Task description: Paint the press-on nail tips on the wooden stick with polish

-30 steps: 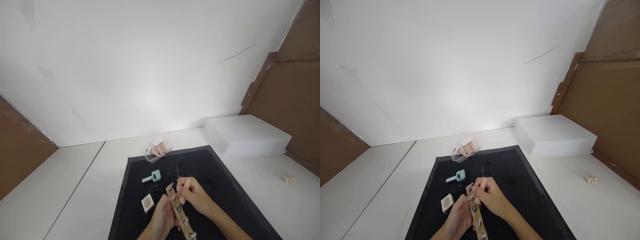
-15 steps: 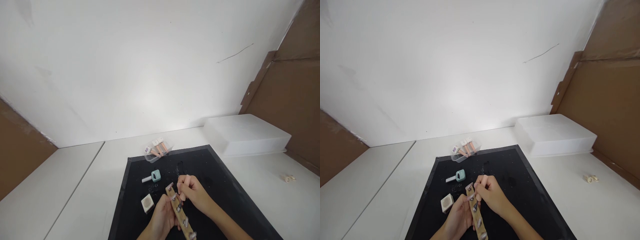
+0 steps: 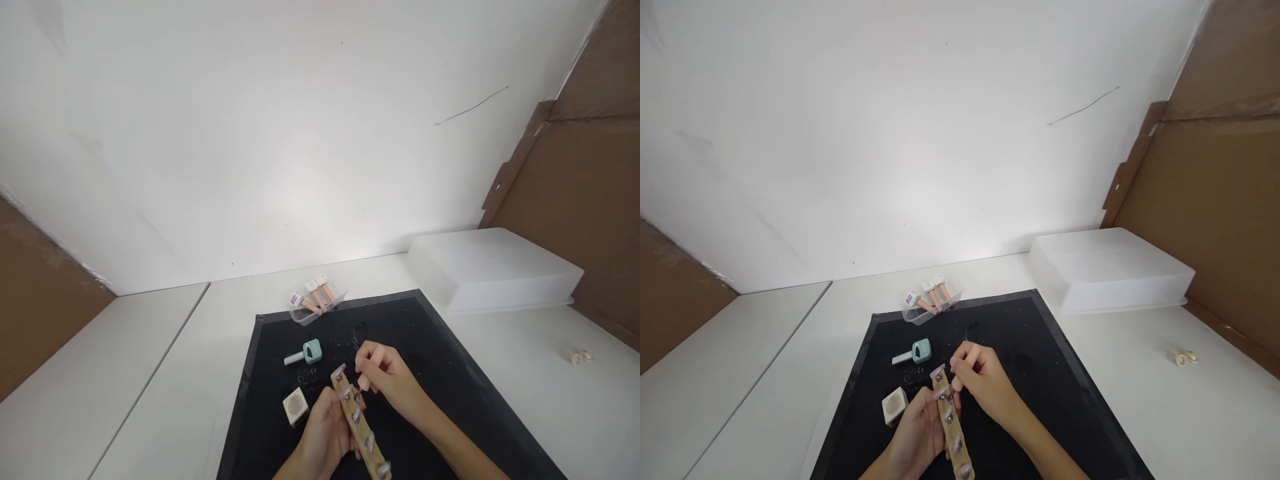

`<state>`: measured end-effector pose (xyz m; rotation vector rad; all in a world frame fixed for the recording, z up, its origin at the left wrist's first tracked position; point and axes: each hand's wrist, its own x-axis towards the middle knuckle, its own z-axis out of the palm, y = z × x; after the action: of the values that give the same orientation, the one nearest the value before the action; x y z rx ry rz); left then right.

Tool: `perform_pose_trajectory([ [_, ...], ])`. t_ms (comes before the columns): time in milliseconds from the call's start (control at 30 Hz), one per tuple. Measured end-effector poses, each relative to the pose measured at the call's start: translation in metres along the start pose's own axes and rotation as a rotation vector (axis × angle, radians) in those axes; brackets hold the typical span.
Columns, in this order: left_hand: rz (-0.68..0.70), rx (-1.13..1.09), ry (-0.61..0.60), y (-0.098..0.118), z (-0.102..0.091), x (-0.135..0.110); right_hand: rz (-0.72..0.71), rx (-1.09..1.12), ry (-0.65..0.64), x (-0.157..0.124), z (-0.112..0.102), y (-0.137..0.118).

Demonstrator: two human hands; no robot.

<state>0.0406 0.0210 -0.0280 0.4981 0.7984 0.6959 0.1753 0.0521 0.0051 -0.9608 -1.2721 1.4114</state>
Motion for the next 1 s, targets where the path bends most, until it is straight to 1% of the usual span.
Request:
perform_pose_trajectory([
  [133,0.026,0.016,-0.021,0.0013,0.0015,-0.0009,-0.002,0.098,0.023,0.0016,-0.0027,-0.0024],
  [233,0.015,0.015,-0.008,0.0017,0.0020,-0.0002,0.007,0.183,-0.024,0.0015,-0.0045,-0.0028],
  [367,0.006,0.019,0.024,0.0025,0.0013,0.0010,0.037,0.216,-0.096,0.0002,-0.0064,-0.0035],
  [500,0.010,0.010,0.040,0.0044,-0.0004,0.0020,0.042,0.207,-0.135,-0.0005,-0.0060,-0.0073],
  [667,-0.017,-0.041,0.041,0.0046,-0.0018,0.0008,0.093,0.129,-0.132,-0.0008,-0.0024,-0.0101],
  [800,-0.026,-0.043,0.028,0.0036,-0.0011,0.0003,0.141,0.082,-0.150,-0.0013,0.0000,-0.0092],
  [1000,-0.036,-0.060,0.027,0.0063,0.0008,0.0004,0.155,0.040,-0.163,-0.0010,-0.0004,-0.0057],
])
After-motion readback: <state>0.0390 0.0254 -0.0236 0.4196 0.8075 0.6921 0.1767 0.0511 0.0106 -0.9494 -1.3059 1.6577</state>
